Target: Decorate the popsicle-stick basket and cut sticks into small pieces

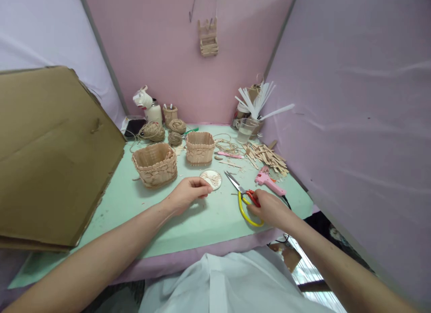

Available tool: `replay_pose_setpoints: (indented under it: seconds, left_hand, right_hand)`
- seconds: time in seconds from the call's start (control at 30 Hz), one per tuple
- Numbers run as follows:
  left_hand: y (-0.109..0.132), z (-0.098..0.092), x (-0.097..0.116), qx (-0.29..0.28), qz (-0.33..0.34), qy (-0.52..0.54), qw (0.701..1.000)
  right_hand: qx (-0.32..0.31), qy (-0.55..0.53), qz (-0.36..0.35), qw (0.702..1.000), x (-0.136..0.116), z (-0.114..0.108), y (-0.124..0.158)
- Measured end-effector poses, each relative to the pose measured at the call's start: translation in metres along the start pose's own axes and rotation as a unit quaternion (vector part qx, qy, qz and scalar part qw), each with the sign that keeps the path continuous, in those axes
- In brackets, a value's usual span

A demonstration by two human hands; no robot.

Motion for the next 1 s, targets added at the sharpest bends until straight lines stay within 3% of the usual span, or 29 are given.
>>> replay_pose_setpoints:
  seconds: [0.17,0.3,0.37,0.47,0.63,0.77,1.0]
  left_hand:
    - [0.005,-0.002,-0.007,-0.008,-0.045,0.094,0.994]
    - [0.011,-0.001,-0.007,-0.013,-0.061,0.136,0.989]
    - [0.012,-0.002,-0.007,-0.002,-0.058,0.143,0.988]
    - [0.012,-0.001,-0.007,0.006,-0.046,0.131,0.990]
    - [0.012,0.002,-0.007,0.007,-0.038,0.070,0.997]
    - [0.013,0.002,0.000,0.014,-0.010,-0.007,1.000]
    - [0.016,0.004,0.006,0.011,0.001,-0.059,0.998]
  right_hand:
    - [0.011,-0.011,0.038,0.999,0.014,-0.003,0.015]
    - [0.010,-0.149,-0.003,0.989,0.009,-0.006,0.028]
    - [0.005,-0.282,-0.053,0.958,-0.006,-0.007,0.030]
    - [-0.009,-0.449,-0.112,0.886,-0.036,-0.007,0.028]
    - [0.030,-0.552,-0.161,0.818,-0.081,-0.015,0.012]
    - [0.059,-0.557,-0.162,0.812,-0.099,-0.012,-0.001]
    - [0.072,-0.534,-0.143,0.830,-0.102,-0.002,-0.009]
Point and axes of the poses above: each hand's wrist, its own y-axis away from the middle knuckle, its own z-axis out of the palm, x = y × z, the point moved 9 cm from there along -y, towards the middle knuckle, and after that the axes turned 7 degrees about -x, right-handed, at the moved point
